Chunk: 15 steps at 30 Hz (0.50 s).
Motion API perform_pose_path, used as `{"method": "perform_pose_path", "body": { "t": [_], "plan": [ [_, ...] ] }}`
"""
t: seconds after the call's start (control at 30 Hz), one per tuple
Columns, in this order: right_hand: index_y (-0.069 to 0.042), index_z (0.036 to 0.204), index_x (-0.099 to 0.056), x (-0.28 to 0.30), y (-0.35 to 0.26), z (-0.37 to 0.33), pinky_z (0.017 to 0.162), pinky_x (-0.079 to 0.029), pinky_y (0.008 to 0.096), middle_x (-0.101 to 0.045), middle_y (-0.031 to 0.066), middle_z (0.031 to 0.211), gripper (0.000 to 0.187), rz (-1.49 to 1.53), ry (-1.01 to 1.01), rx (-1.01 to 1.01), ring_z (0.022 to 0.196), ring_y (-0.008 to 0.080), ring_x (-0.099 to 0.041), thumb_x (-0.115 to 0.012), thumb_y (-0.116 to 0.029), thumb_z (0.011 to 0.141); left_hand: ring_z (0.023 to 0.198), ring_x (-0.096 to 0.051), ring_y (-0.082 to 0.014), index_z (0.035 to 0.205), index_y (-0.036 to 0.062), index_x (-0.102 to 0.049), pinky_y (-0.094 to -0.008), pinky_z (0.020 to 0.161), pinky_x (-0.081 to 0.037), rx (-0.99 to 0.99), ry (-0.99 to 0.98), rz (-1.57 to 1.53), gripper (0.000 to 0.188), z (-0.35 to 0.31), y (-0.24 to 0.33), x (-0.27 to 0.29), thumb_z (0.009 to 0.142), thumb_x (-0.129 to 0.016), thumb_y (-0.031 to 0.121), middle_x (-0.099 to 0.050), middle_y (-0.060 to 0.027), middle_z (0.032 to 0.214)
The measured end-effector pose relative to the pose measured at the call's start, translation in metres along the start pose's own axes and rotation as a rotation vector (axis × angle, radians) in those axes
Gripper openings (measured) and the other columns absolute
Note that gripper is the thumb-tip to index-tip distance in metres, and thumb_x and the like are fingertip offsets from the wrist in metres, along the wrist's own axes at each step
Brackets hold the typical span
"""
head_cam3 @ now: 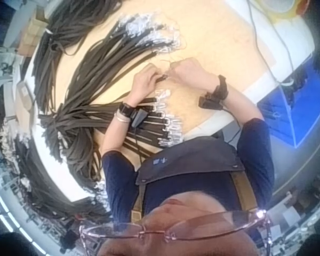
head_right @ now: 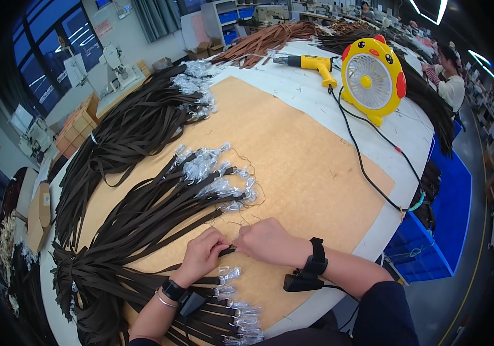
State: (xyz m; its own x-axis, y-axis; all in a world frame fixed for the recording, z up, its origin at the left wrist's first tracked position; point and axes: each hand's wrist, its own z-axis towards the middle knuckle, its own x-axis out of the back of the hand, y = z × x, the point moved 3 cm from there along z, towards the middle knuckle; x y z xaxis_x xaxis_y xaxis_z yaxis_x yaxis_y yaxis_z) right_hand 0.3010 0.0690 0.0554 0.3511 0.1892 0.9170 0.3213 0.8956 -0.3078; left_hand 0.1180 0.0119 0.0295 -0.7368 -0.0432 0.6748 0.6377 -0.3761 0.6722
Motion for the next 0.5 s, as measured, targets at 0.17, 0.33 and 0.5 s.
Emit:
{"method": "perform_pose_path", "body": {
  "t": [0.17,0.33,0.5],
  "plan": [
    [-0.012,0.086,-0.071,0.000,0.000,0.003,0.059,-0.053,0.0391,-0.064,0.0082,0.078,0.014,0.016,-0.024,0.003,0.071,0.0280,-0.068,-0.069,-0.025,0.084,0.076,-0.064,-0.0322,0.091,0.0057,-0.062,-0.0378,0.064,-0.052,0.000,-0.016,0.018,0.009,0.001,0.003,0.000,0.085,-0.068,0.003,-0.060,-0.0100,0.088],
    [-0.012,0.087,-0.072,-0.003,0.002,0.003,0.061,-0.053,0.0393,-0.066,0.0081,0.079,0.013,0.041,-0.059,-0.019,0.074,0.0281,-0.068,-0.069,-0.024,0.084,0.076,-0.064,-0.0327,0.091,0.0051,-0.062,-0.0382,0.065,-0.052,0.005,-0.027,0.033,0.008,0.000,0.001,0.001,0.086,-0.068,0.004,-0.061,-0.0106,0.088],
    [-0.017,0.104,-0.075,-0.005,0.006,-0.006,0.058,-0.051,0.0355,-0.065,0.0013,0.081,0.021,0.113,-0.025,-0.039,0.072,0.0229,-0.067,-0.067,-0.030,0.091,0.077,-0.064,-0.0334,0.092,0.0032,-0.062,-0.0379,0.066,-0.051,0.026,-0.027,-0.004,0.007,-0.002,-0.001,0.002,0.087,-0.068,0.004,-0.062,-0.0128,0.088]
  ]
}}
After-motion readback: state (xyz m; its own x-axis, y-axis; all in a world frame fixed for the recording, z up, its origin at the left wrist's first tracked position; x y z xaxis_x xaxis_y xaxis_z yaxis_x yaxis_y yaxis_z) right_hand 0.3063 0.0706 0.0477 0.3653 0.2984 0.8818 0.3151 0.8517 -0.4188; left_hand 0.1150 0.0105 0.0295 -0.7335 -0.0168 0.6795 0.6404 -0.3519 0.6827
